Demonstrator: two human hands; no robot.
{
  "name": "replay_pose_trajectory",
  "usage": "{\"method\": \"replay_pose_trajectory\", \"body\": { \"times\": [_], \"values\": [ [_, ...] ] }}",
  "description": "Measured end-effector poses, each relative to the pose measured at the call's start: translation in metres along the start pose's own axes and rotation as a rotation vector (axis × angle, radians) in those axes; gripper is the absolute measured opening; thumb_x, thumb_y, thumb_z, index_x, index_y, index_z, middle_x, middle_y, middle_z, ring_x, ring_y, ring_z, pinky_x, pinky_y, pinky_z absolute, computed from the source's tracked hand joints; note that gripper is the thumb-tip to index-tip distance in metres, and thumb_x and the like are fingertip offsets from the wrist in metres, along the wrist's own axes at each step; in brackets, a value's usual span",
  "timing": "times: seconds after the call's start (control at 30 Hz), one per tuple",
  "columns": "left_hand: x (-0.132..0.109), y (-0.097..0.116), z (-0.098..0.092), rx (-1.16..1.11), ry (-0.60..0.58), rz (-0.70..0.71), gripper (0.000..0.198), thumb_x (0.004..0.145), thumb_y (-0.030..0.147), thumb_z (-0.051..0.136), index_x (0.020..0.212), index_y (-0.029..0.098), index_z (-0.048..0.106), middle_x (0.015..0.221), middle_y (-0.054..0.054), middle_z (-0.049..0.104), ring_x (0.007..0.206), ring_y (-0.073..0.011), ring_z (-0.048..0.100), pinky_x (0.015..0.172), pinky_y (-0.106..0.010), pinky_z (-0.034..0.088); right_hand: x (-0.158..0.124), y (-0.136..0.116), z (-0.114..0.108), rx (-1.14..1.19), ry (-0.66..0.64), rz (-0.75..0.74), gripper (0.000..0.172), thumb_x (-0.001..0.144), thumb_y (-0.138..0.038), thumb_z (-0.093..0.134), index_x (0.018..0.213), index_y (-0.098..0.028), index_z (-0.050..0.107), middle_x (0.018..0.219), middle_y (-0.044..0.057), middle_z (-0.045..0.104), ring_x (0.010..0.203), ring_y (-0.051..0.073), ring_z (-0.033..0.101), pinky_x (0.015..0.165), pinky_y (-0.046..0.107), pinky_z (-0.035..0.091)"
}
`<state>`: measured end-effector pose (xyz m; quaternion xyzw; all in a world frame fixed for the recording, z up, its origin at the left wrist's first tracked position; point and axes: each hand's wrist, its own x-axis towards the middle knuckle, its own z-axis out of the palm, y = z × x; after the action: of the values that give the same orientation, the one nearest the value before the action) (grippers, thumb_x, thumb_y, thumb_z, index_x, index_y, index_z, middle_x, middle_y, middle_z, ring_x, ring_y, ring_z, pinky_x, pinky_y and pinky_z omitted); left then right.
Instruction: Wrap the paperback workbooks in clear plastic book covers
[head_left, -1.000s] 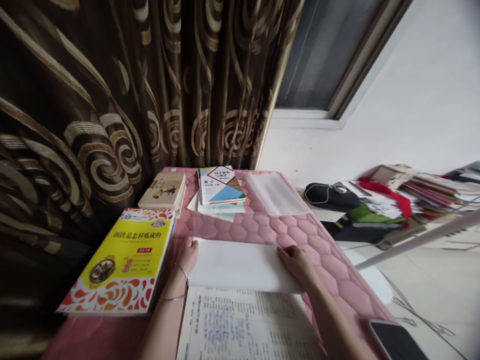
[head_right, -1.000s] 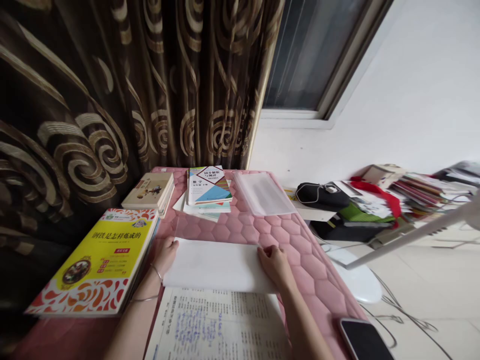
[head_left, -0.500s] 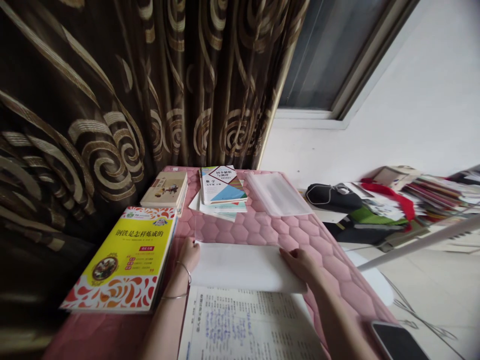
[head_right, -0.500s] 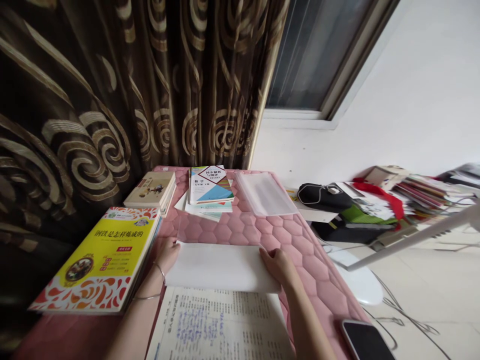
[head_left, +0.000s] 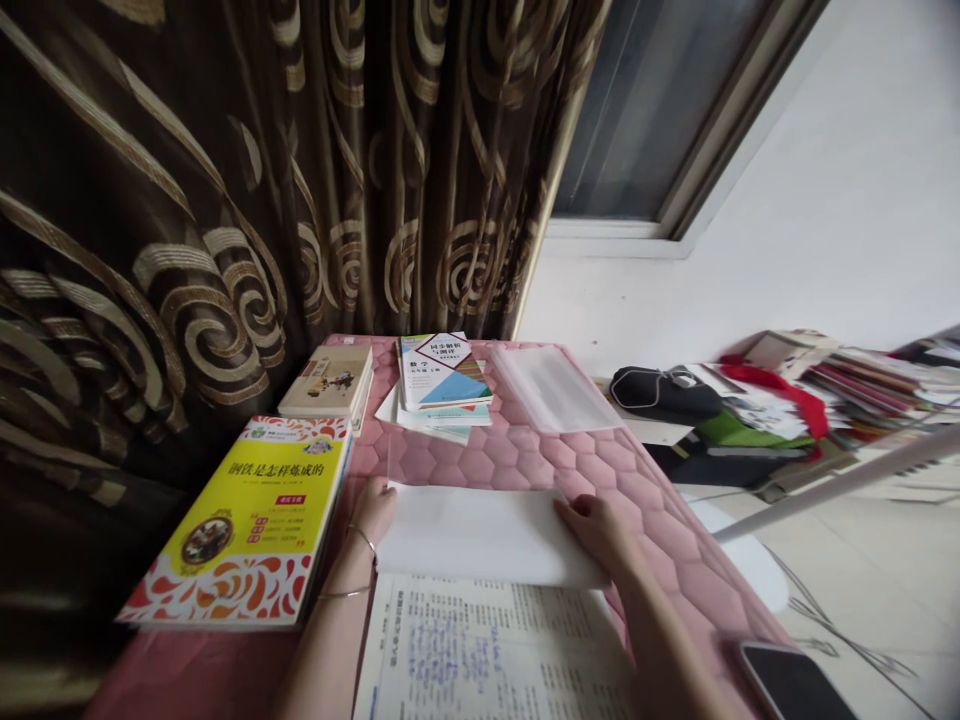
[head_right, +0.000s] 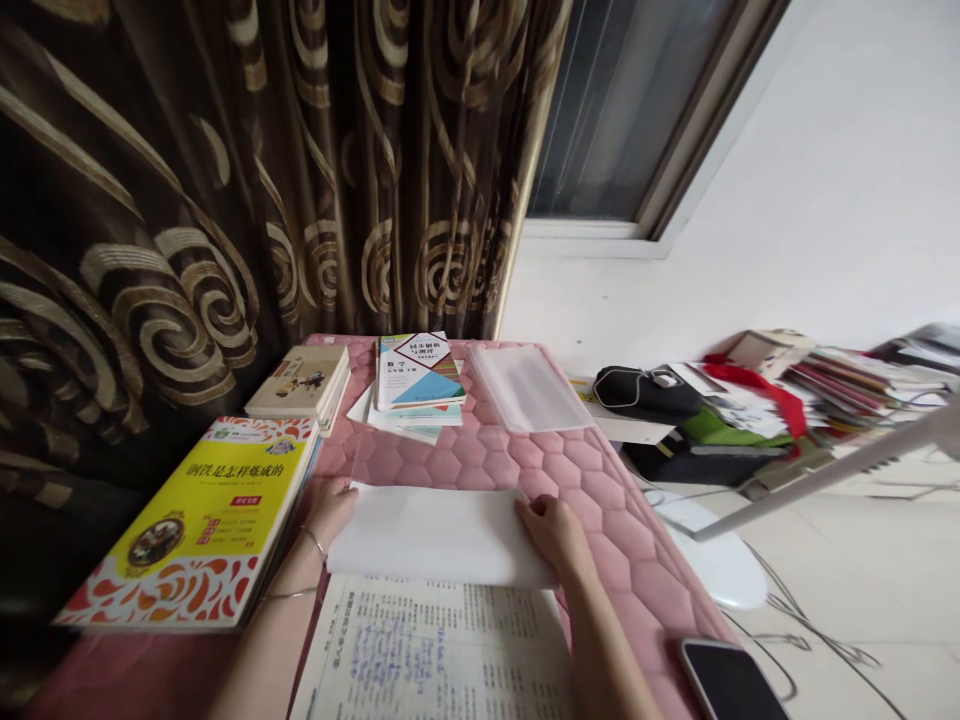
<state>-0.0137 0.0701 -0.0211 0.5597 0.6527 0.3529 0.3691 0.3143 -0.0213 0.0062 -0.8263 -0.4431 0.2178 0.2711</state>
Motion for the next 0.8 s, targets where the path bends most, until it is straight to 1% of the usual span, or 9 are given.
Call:
{"method": "replay_pose_trajectory", "body": {
  "times": [0.1, 0.2, 0.27, 0.37, 0.43, 0.53, 0.67, 0.8],
  "values": [
    [-0.001, 0.004, -0.003, -0.052, -0.017, 0.022, 0.006, 0.064, 0.025, 0.050, 0.066, 0.020, 0.049, 0.054, 0.006, 0.047, 0.058, -0.0135, 0.048, 0.055, -0.023, 0.035, -0.003, 0.001, -0.001, 0.187, 0.043, -0.041, 0.030, 0.065, -0.045, 0.060, 0.050, -0.023, 0.048, 0.051, 0.000, 0.051, 0.054, 0.015, 0.047, 0.050, 0.026, 0.033],
    [-0.005, 0.010, -0.008, -0.140, -0.036, 0.079, 0.016, 0.068, 0.035, 0.049, 0.077, 0.021, 0.050, 0.061, 0.006, 0.050, 0.059, -0.0131, 0.048, 0.057, -0.024, 0.037, -0.008, 0.003, -0.004, 0.445, 0.073, -0.098, 0.041, 0.060, -0.060, 0.064, 0.054, -0.022, 0.048, 0.053, -0.001, 0.051, 0.054, 0.014, 0.045, 0.048, 0.025, 0.033],
    [-0.010, 0.015, -0.011, -0.217, -0.059, 0.139, 0.024, 0.070, 0.042, 0.050, 0.082, 0.021, 0.050, 0.065, 0.005, 0.051, 0.061, -0.0132, 0.048, 0.059, -0.024, 0.038, -0.013, 0.004, -0.007, 0.605, 0.072, -0.118, 0.048, 0.059, -0.066, 0.067, 0.057, -0.022, 0.047, 0.057, 0.000, 0.053, 0.054, 0.013, 0.045, 0.047, 0.024, 0.033],
    [-0.017, 0.020, -0.013, -0.295, -0.074, 0.174, 0.032, 0.071, 0.048, 0.051, 0.086, 0.021, 0.049, 0.068, 0.005, 0.049, 0.063, -0.0136, 0.048, 0.060, -0.025, 0.039, -0.018, 0.004, -0.012, 0.758, 0.063, -0.141, 0.053, 0.058, -0.067, 0.072, 0.059, -0.022, 0.044, 0.069, 0.001, 0.058, 0.056, 0.013, 0.046, 0.047, 0.024, 0.034],
    [-0.021, 0.024, -0.013, -0.341, -0.075, 0.167, 0.033, 0.071, 0.050, 0.052, 0.087, 0.021, 0.048, 0.068, 0.005, 0.049, 0.063, -0.0136, 0.049, 0.060, -0.025, 0.040, -0.020, 0.004, -0.013, 0.814, 0.052, -0.155, 0.051, 0.060, -0.064, 0.073, 0.060, -0.022, 0.044, 0.073, 0.001, 0.058, 0.058, 0.012, 0.047, 0.048, 0.023, 0.035],
    [-0.024, 0.027, -0.013, -0.381, -0.073, 0.178, 0.033, 0.071, 0.051, 0.054, 0.085, 0.022, 0.047, 0.068, 0.005, 0.049, 0.062, -0.0129, 0.048, 0.060, -0.024, 0.040, -0.021, 0.006, -0.014, 0.832, 0.048, -0.171, 0.048, 0.065, -0.062, 0.072, 0.062, -0.022, 0.045, 0.071, -0.001, 0.054, 0.057, 0.011, 0.044, 0.047, 0.023, 0.034],
    [-0.024, 0.027, -0.013, -0.318, -0.021, 0.196, 0.027, 0.073, 0.047, 0.054, 0.081, 0.021, 0.048, 0.066, 0.004, 0.051, 0.062, -0.0128, 0.048, 0.058, -0.024, 0.039, -0.021, 0.005, -0.013, 0.821, 0.073, -0.162, 0.049, 0.063, -0.062, 0.073, 0.063, -0.022, 0.046, 0.064, -0.003, 0.049, 0.054, 0.010, 0.041, 0.047, 0.022, 0.033],
    [-0.022, 0.023, -0.011, -0.256, 0.025, 0.196, 0.023, 0.075, 0.043, 0.053, 0.079, 0.021, 0.049, 0.063, 0.005, 0.049, 0.059, -0.0121, 0.046, 0.056, -0.023, 0.038, -0.019, 0.006, -0.014, 0.818, 0.010, -0.116, 0.048, 0.060, -0.059, 0.076, 0.061, -0.021, 0.046, 0.062, -0.004, 0.050, 0.053, 0.009, 0.041, 0.047, 0.022, 0.032]
  ]
}}
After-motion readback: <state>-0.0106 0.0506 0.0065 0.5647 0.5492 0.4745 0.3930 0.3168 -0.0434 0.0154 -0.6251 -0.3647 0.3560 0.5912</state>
